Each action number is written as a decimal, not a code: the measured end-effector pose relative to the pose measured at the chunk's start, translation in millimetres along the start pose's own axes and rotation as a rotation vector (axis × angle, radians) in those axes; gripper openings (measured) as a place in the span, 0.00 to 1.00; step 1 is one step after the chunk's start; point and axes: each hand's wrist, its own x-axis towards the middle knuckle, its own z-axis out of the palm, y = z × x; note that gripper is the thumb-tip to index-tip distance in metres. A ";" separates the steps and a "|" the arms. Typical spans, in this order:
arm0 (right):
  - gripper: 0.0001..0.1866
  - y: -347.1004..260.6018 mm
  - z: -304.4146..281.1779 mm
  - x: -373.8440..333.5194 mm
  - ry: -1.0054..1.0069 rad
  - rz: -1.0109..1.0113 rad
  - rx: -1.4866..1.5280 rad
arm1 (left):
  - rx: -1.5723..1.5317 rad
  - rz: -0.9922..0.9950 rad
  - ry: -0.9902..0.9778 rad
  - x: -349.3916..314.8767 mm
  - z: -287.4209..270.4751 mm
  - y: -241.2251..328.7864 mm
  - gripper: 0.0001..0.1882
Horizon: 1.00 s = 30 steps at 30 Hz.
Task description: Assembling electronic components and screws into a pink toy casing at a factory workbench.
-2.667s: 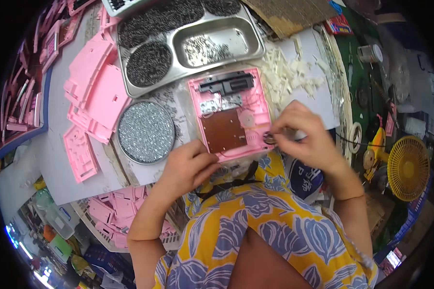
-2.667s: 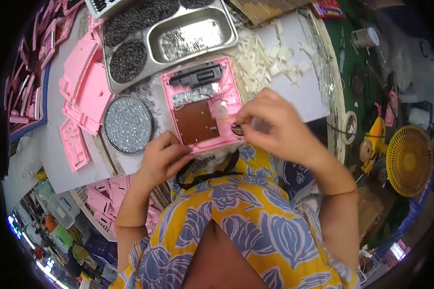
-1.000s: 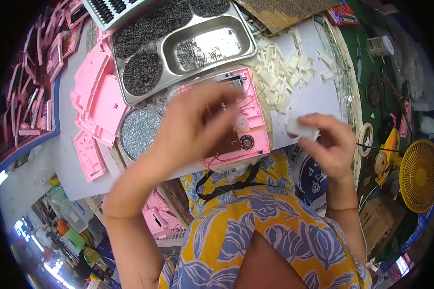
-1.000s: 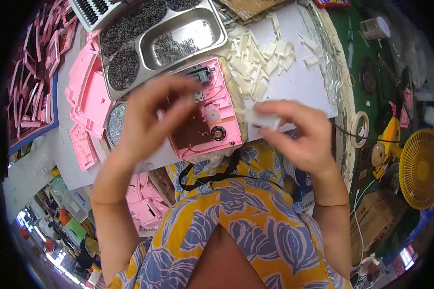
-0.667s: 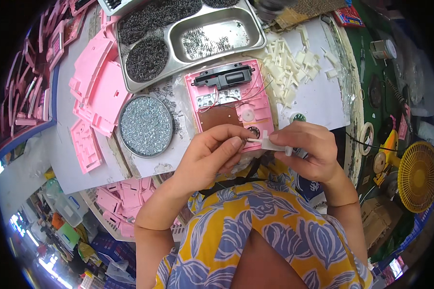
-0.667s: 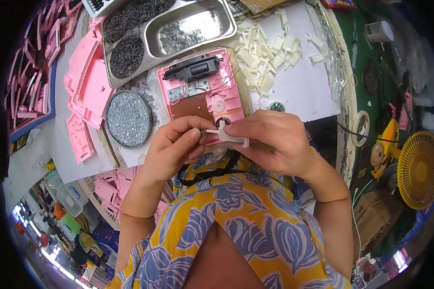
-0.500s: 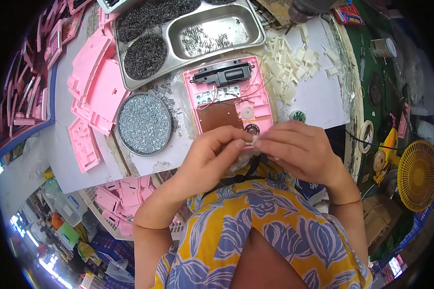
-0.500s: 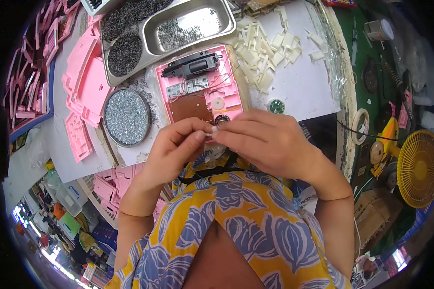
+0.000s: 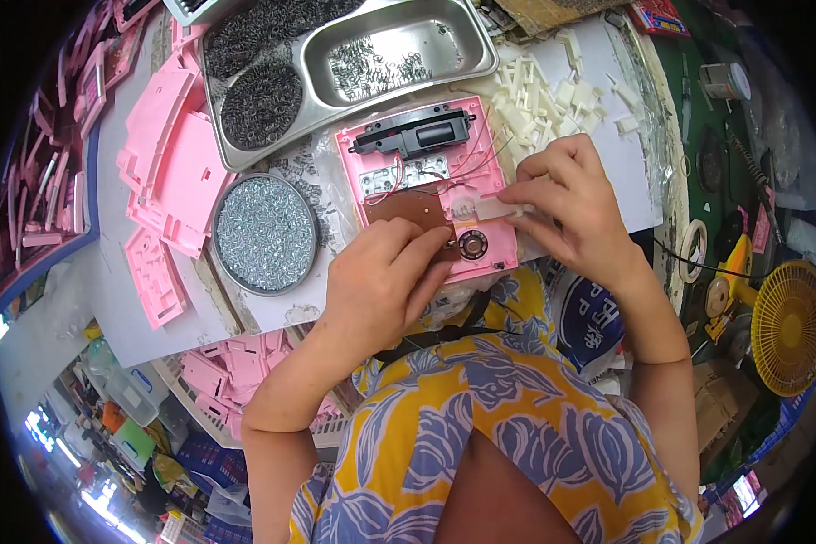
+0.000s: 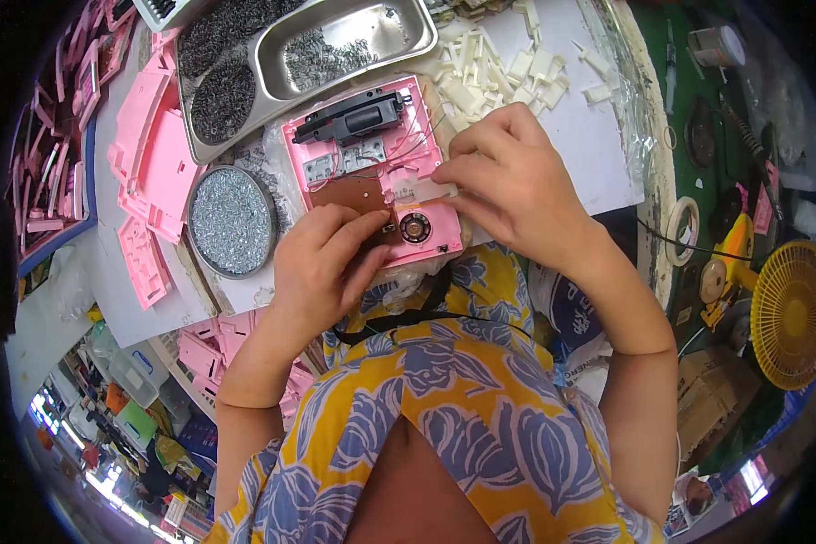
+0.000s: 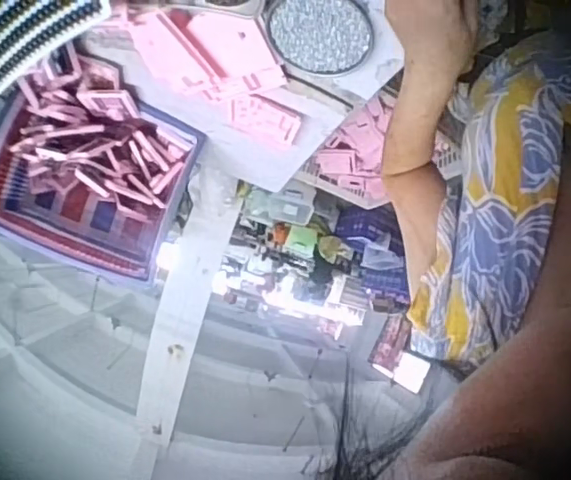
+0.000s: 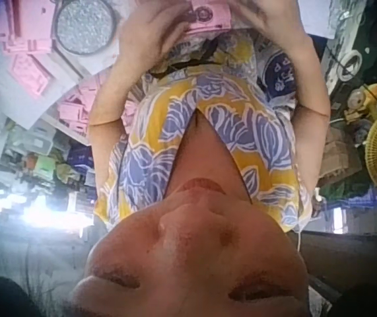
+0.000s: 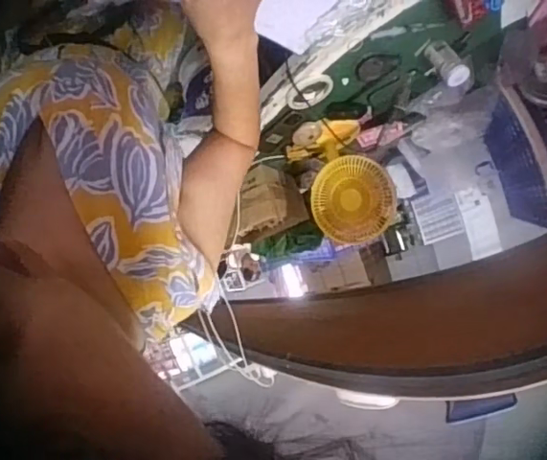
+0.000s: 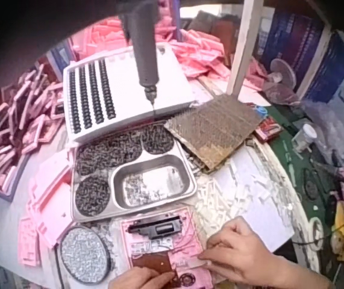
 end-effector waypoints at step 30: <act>0.15 -14.6 13.0 14.9 -0.118 -0.059 -0.148 | 0.093 0.052 -0.117 12.2 -0.8 -0.1 0.24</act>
